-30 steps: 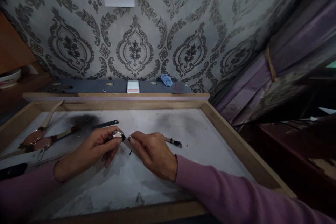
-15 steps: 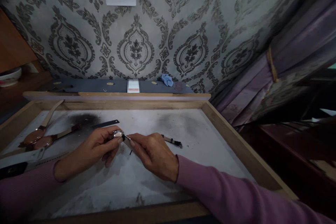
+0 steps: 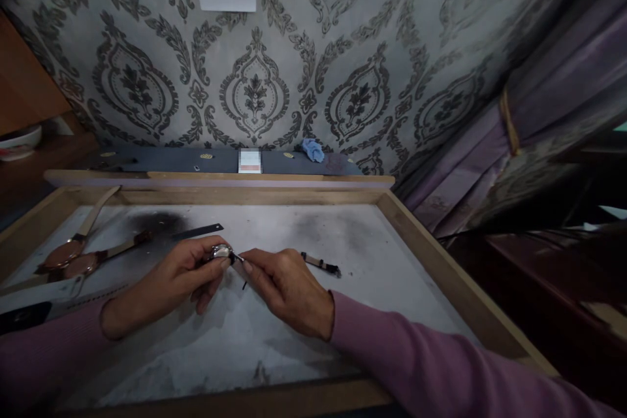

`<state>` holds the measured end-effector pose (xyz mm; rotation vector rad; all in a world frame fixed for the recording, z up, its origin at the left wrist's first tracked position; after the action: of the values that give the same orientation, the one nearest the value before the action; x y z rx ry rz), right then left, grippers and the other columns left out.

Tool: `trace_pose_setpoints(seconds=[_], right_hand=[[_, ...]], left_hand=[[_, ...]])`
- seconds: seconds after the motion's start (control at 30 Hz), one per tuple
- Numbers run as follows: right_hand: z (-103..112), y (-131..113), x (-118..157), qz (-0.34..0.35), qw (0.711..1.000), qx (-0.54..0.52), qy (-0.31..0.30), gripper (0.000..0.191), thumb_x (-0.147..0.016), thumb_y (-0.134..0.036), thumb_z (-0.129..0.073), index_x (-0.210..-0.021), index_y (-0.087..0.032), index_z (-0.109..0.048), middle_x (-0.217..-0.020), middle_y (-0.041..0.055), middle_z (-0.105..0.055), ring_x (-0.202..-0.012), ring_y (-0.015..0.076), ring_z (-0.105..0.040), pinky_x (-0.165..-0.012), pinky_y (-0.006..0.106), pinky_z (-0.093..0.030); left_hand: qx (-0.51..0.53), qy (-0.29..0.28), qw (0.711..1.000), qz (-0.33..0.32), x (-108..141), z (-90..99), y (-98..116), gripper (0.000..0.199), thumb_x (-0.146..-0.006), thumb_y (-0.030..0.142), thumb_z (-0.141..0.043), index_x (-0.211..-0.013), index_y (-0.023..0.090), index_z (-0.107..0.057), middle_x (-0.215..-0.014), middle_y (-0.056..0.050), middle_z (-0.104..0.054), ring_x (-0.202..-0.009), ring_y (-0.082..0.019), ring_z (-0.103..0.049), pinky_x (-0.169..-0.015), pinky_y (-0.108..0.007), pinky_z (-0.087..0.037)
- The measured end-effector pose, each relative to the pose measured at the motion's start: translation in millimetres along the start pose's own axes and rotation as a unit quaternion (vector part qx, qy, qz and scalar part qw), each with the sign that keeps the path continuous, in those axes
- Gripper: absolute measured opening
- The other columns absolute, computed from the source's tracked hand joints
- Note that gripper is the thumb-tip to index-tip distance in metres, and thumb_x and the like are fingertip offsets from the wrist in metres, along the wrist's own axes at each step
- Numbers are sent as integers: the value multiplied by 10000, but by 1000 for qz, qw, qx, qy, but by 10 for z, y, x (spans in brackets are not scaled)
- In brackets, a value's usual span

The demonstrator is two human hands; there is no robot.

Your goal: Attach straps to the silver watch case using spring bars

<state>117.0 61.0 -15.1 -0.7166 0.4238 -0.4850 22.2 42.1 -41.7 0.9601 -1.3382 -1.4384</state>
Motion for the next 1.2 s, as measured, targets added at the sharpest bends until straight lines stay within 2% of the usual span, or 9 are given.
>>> trace_pose_setpoints(seconds=[0.4,0.53,0.77,0.9,1.03,1.2], right_hand=[[-2,-3,-21,5,1000,-15,-6,336,-977,-279,-363,-952,-117,-657,-528,-45,-434,-463,78,-383,-471,204,-303],[5,12,-22,11,1000,12,7,317,-973,-268,-373,-864,-129,-636,-479,-59,-393,-435,78,-374,-468,210,-295],[17,27,-16,10,998,50,22,310,-978,-267,-352,-721,-174,-498,-511,-48,-393,-449,85,-391,-487,214,-299],[18,34,-11,-5,996,82,21,309,-977,-270,-348,-692,-187,-433,-592,-24,-432,-533,101,-432,-546,218,-336],[4,83,4,-50,998,36,17,324,-980,-303,-358,-690,-187,-444,-586,-35,-417,-521,95,-394,-527,212,-322],[-16,123,2,-87,994,-64,32,363,-979,-360,-368,-718,-165,-527,-596,-31,-428,-543,94,-391,-533,219,-337]], left_hand=[[11,-12,1000,11,-13,-2,-48,207,-897,329,-471,-757,177,-490,-505,78,-505,-348,-46,-472,-376,-164,-282],[9,-21,1000,16,-3,-10,-52,201,-894,328,-467,-764,176,-494,-505,77,-504,-345,-49,-473,-371,-169,-276],[-15,-16,1000,7,8,-3,21,196,-894,308,-454,-751,178,-479,-526,77,-482,-369,-47,-452,-389,-171,-298],[-85,-2,996,-18,21,18,131,204,-899,281,-442,-726,178,-478,-494,77,-465,-398,-62,-440,-430,-183,-337],[-166,14,985,-41,40,29,210,224,-909,245,-421,-698,184,-462,-455,77,-455,-417,-78,-450,-471,-198,-344],[-189,40,979,-66,46,39,228,207,-914,234,-409,-734,177,-495,-480,78,-444,-430,-85,-462,-486,-208,-353]])
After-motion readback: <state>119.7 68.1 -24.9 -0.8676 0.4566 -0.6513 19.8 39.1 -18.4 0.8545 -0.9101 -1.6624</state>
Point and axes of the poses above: each hand's wrist, its own x-axis away from the middle knuckle, its own z-axis out of the back of the hand, y = z × x, the point moved 9 cm from there along -x, towards the middle knuckle
